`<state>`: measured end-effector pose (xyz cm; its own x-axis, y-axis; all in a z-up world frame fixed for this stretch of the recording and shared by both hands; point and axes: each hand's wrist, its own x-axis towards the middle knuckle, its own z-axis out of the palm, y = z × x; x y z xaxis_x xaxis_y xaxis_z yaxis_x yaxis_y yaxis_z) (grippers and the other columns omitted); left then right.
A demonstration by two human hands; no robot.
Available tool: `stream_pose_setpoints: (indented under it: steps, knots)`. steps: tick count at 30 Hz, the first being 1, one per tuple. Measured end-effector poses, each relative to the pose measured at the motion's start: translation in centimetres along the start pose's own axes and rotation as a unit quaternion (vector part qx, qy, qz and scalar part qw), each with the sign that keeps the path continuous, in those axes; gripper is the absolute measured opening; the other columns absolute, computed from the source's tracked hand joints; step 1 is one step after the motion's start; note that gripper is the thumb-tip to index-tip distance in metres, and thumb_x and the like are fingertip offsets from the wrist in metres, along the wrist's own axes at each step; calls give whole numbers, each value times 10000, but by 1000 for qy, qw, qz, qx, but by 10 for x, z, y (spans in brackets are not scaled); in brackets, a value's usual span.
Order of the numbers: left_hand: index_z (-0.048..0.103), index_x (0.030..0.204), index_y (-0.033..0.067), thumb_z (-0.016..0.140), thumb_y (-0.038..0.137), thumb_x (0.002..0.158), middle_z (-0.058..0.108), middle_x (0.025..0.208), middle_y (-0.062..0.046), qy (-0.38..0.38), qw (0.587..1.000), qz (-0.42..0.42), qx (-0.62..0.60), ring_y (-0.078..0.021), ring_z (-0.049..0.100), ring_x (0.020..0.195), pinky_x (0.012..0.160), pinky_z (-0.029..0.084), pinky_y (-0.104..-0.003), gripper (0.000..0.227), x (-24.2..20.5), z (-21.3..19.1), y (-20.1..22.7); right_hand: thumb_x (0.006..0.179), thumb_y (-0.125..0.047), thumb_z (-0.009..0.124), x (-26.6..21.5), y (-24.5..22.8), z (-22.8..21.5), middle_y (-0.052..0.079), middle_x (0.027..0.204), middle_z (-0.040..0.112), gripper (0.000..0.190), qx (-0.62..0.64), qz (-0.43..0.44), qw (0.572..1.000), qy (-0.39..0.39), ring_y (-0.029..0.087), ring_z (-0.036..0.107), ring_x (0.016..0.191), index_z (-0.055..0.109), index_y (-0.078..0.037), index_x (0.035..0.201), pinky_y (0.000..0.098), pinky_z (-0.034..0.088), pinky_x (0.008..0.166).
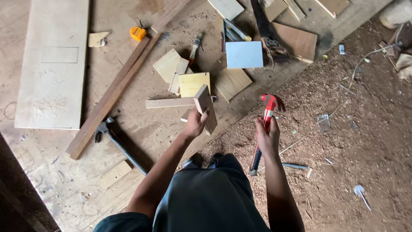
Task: The person assembles a small wooden box by hand, using a hammer to drive nails into pre-drilled holes. They align and secure multiple wooden pieces, repeatedly adjusting the structure to ensure proper fit.
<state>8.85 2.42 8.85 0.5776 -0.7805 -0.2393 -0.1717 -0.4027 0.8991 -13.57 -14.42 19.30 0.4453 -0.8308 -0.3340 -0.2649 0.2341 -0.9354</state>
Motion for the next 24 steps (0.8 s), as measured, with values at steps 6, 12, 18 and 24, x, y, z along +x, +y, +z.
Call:
stream_pose_setpoints:
  steps: [6, 12, 18, 24]
  knots:
    - [497, 1357, -47, 467, 309, 1083, 646, 1235, -130, 75, 955, 99, -269, -182, 607, 1119, 989, 509, -355, 450, -4, -39, -5, 957, -126, 663, 36, -12, 53, -36, 658, 497, 132, 37, 44, 987, -149, 48, 446, 486, 566, -92, 1041, 240, 356, 409]
    - [588, 1281, -35, 533, 425, 1049, 712, 1082, -133, 194, 892, -28, -408, -209, 698, 974, 879, 584, -378, 519, -25, -61, 18, 941, -223, 736, 109, 6, 99, 89, 718, 635, 221, -258, -148, 928, -222, 217, 614, 603, 632, -49, 1028, 354, 465, 541]
    - [599, 1241, -14, 552, 481, 1017, 741, 983, -152, 274, 786, -44, -553, -243, 737, 866, 803, 622, -401, 545, -38, -69, 52, 935, -187, 689, 141, 11, 141, 153, 773, 694, 237, -296, -223, 865, -340, 312, 716, 694, 610, -26, 1091, 424, 536, 625]
    - [591, 1235, 5, 587, 423, 1018, 751, 948, -147, 339, 778, -62, -525, -226, 737, 822, 735, 622, -377, 471, -58, -58, 47, 934, -173, 659, 132, -2, 172, 208, 751, 685, 287, -315, -246, 799, -448, 353, 711, 686, 615, -39, 1183, 451, 534, 639]
